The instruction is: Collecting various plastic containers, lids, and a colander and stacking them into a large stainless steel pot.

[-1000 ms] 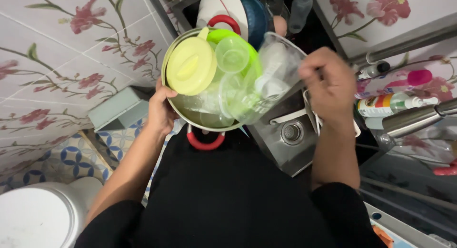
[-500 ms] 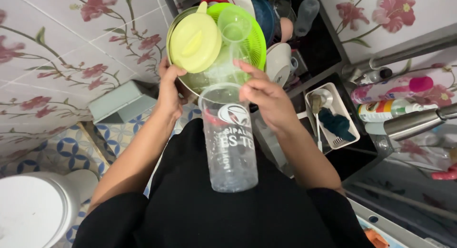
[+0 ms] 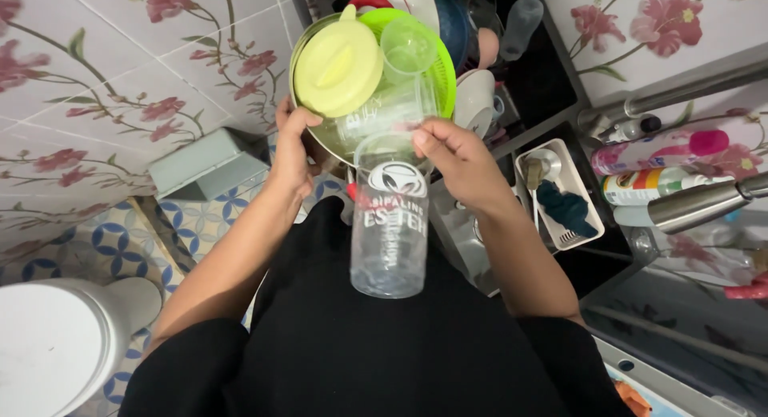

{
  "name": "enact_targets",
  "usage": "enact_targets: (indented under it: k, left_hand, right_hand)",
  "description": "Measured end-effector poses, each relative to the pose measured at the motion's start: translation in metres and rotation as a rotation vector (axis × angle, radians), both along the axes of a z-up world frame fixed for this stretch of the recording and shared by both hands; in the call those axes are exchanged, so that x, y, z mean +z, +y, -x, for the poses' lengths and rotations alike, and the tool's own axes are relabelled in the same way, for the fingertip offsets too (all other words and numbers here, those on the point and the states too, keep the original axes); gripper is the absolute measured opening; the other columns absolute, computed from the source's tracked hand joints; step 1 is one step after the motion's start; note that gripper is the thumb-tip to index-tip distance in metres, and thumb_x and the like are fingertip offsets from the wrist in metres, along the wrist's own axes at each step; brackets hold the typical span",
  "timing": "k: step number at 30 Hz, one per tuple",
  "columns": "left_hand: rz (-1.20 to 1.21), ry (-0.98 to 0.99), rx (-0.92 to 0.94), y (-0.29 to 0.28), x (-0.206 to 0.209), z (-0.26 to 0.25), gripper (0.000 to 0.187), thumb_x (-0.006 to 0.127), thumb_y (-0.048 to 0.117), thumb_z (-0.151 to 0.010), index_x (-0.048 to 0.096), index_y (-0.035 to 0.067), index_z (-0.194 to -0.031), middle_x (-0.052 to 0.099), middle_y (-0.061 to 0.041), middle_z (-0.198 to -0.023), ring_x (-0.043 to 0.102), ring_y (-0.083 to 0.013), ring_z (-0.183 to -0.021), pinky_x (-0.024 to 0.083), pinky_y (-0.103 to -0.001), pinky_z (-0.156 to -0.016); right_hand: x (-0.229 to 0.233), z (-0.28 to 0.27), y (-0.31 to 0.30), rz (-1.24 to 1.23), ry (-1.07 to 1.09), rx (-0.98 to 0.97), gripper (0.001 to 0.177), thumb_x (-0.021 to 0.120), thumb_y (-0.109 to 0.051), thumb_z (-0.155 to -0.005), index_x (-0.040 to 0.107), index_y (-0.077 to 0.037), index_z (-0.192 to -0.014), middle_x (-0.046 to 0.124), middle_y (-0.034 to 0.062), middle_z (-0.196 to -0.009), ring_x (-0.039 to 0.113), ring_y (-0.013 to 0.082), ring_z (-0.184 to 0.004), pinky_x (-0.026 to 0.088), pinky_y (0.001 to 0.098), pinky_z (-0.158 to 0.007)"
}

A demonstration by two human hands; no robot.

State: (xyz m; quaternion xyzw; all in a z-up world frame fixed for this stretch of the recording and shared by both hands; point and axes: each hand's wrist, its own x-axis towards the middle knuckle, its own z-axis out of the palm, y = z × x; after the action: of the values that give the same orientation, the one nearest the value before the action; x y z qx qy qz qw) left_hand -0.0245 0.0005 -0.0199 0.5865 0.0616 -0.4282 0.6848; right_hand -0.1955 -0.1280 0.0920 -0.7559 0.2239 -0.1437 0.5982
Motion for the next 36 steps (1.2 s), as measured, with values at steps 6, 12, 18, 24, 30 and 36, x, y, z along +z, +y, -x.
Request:
enact_targets:
  k: [6, 12, 18, 24, 30, 36]
  left_hand:
    - [0.013, -0.002, 0.003, 0.0, 0.011, -0.001, 0.084, 0.062, 0.037, -0.067, 0.03, 0.029, -0.145, 0.03, -0.024, -0.142, 0.039, -0.0521, -0.117, 0.044, -0.056, -0.073]
    - [0.035, 0.04, 0.012, 0.004, 0.004, -0.006, 0.083, 0.062, 0.037, -0.067, 0.031, 0.029, -0.144, 0.033, -0.024, -0.134, 0.042, -0.0501, -0.113, 0.045, -0.054, -0.072]
    - [0.028, 0.03, 0.005, 0.003, 0.022, -0.002, 0.081, 0.061, 0.037, -0.067, 0.032, 0.028, -0.142, 0.033, -0.023, -0.133, 0.042, -0.0475, -0.112, 0.044, -0.053, -0.074]
    - [0.017, 0.026, -0.055, 0.004, 0.005, -0.002, 0.075, 0.058, 0.036, -0.069, 0.035, 0.03, -0.14, 0.039, -0.02, -0.121, 0.047, -0.0399, -0.1, 0.043, -0.039, -0.063]
    - [0.057, 0.107, -0.08, 0.007, 0.035, 0.004, 0.081, 0.048, 0.032, -0.065, 0.031, 0.021, -0.143, 0.044, -0.018, -0.126, 0.046, -0.0262, -0.09, 0.036, -0.032, -0.06]
    - [0.065, 0.07, -0.105, 0.009, 0.032, 0.008, 0.085, 0.049, 0.035, -0.062, 0.028, 0.02, -0.144, 0.035, -0.021, -0.136, 0.043, -0.0339, -0.104, 0.04, -0.042, -0.072]
  right_hand:
    - [-0.01, 0.006, -0.002, 0.18, -0.085, -0.058, 0.023, 0.058, -0.016, -0.101, 0.065, -0.005, -0.081, 0.053, 0.0027, -0.067, 0.049, 0.0104, -0.069, 0.045, 0.0251, -0.072]
    - [0.006, 0.017, -0.003, 0.286, -0.141, -0.112, 0.027, 0.057, -0.015, -0.102, 0.059, -0.004, -0.078, 0.054, 0.0082, -0.074, 0.053, 0.0178, -0.077, 0.046, 0.0321, -0.081]
    - [0.016, 0.031, -0.005, 0.215, -0.137, -0.206, 0.028, 0.055, -0.017, -0.103, 0.058, -0.005, -0.078, 0.054, 0.0038, -0.078, 0.049, 0.0124, -0.079, 0.044, 0.0289, -0.083]
    - [0.022, 0.043, -0.018, 0.269, -0.289, -0.411, 0.029, 0.057, -0.021, -0.102, 0.056, -0.005, -0.078, 0.055, 0.0041, -0.08, 0.048, 0.0116, -0.08, 0.044, 0.0253, -0.084]
    - [0.051, 0.052, -0.024, 0.596, -0.322, -0.529, 0.025, 0.048, -0.02, -0.108, 0.049, -0.001, -0.093, 0.046, 0.0068, -0.092, 0.041, 0.0154, -0.084, 0.037, 0.0272, -0.085]
    - [0.013, 0.04, -0.029, 1.277, -0.229, -0.604, 0.011, 0.049, -0.01, -0.096, 0.054, -0.009, -0.086, 0.07, 0.0147, -0.122, 0.066, 0.0282, -0.116, 0.005, 0.0476, -0.122]
